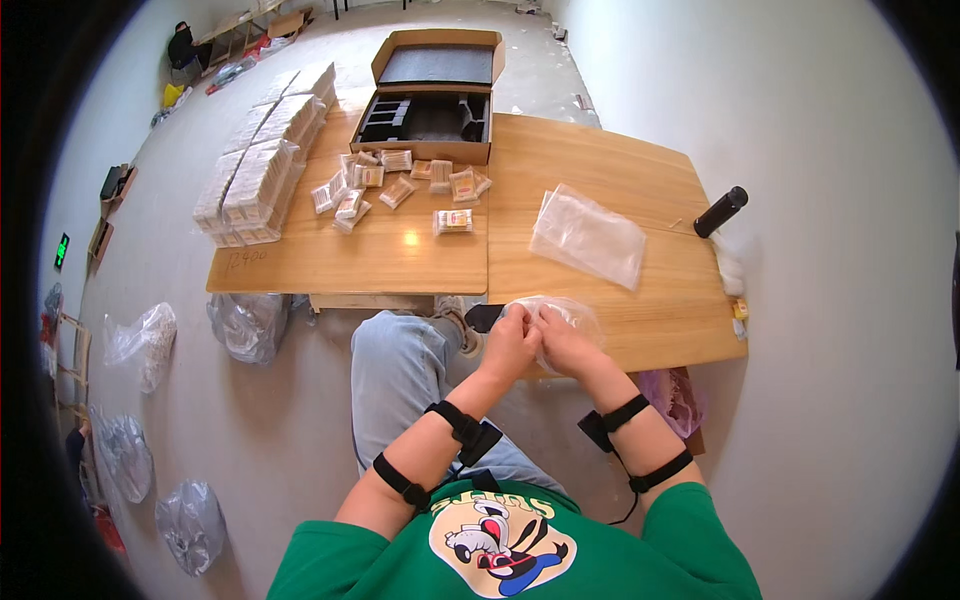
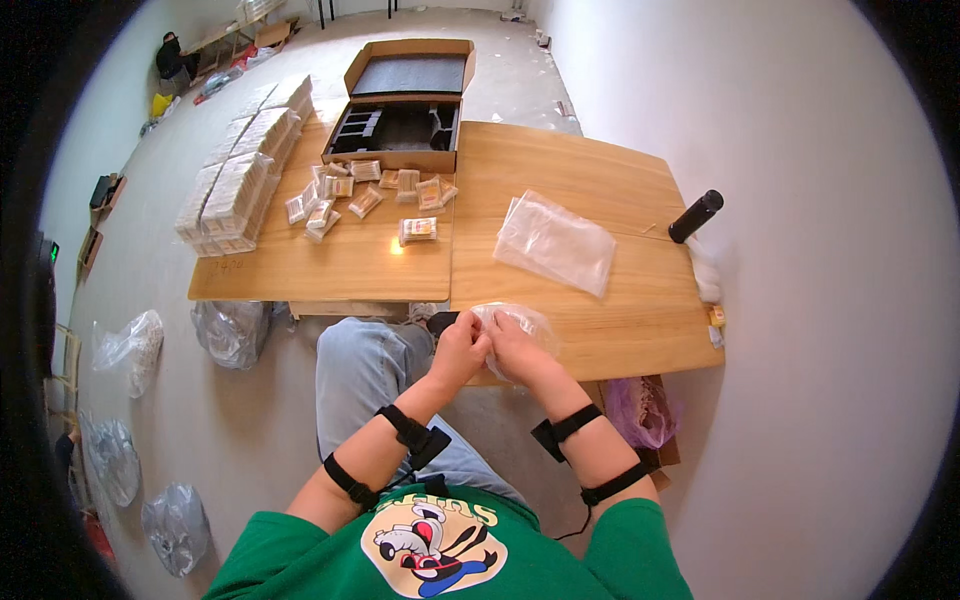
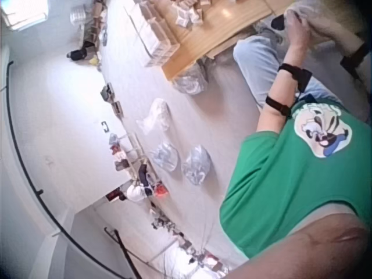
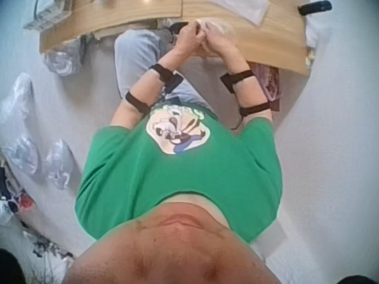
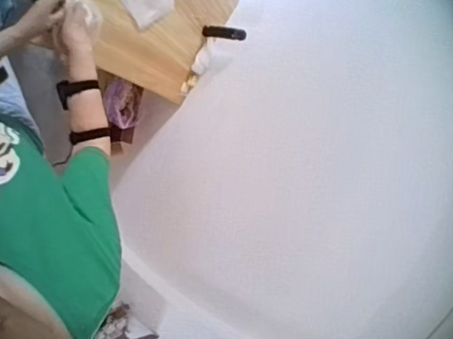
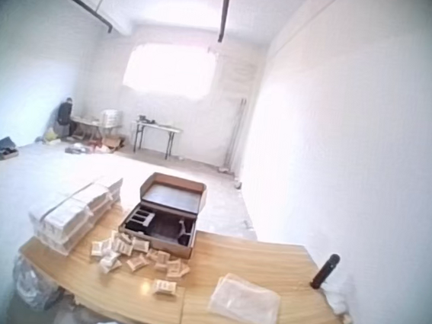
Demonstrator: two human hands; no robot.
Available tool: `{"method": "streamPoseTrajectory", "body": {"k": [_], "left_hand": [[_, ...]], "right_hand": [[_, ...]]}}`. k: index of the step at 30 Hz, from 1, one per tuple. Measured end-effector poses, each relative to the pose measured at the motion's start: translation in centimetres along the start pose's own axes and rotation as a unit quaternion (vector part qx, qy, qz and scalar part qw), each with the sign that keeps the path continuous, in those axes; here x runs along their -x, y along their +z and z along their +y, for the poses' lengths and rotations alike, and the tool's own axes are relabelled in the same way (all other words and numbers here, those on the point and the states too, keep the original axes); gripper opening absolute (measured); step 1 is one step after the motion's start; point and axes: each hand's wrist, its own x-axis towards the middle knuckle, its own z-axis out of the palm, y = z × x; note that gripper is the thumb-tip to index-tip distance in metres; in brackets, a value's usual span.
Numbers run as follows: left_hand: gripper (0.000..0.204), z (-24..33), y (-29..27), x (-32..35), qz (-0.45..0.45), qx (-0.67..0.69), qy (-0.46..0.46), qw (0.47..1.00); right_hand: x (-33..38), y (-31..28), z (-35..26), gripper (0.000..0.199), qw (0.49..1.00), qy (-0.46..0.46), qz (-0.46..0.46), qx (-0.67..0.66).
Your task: Packing small bags of cotton swabs into a larger plastic bag.
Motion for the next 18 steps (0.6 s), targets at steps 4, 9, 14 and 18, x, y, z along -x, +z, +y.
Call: {"method": "streamPoseTrajectory", "body": {"k": [4,9,14,18], "left_hand": [[0.015,-0.6,-0.9,0.0,-0.011,0.02,-0.01,1.0],[0.015,0.3,-0.9,-0.2,-0.052,0.048,-0.056,0.996],[0.014,-0.7,-2.8,-0.7,-0.086,0.062,-0.088,0.99],[0.013,0.9,-3.6,-3.0,-0.328,0.08,-0.123,0.933]], "right_hand": [[-1.2,-1.7,-0.7,0.03,0.989,0.012,-0.104,-0.102],[-2.3,0.1,0.0,0.025,0.984,0.068,-0.161,-0.038],[-2.7,0.4,-1.2,0.026,0.975,0.109,-0.193,0.01],[-3.1,0.4,0.7,0.029,0.979,0.091,-0.184,-0.013]]}}
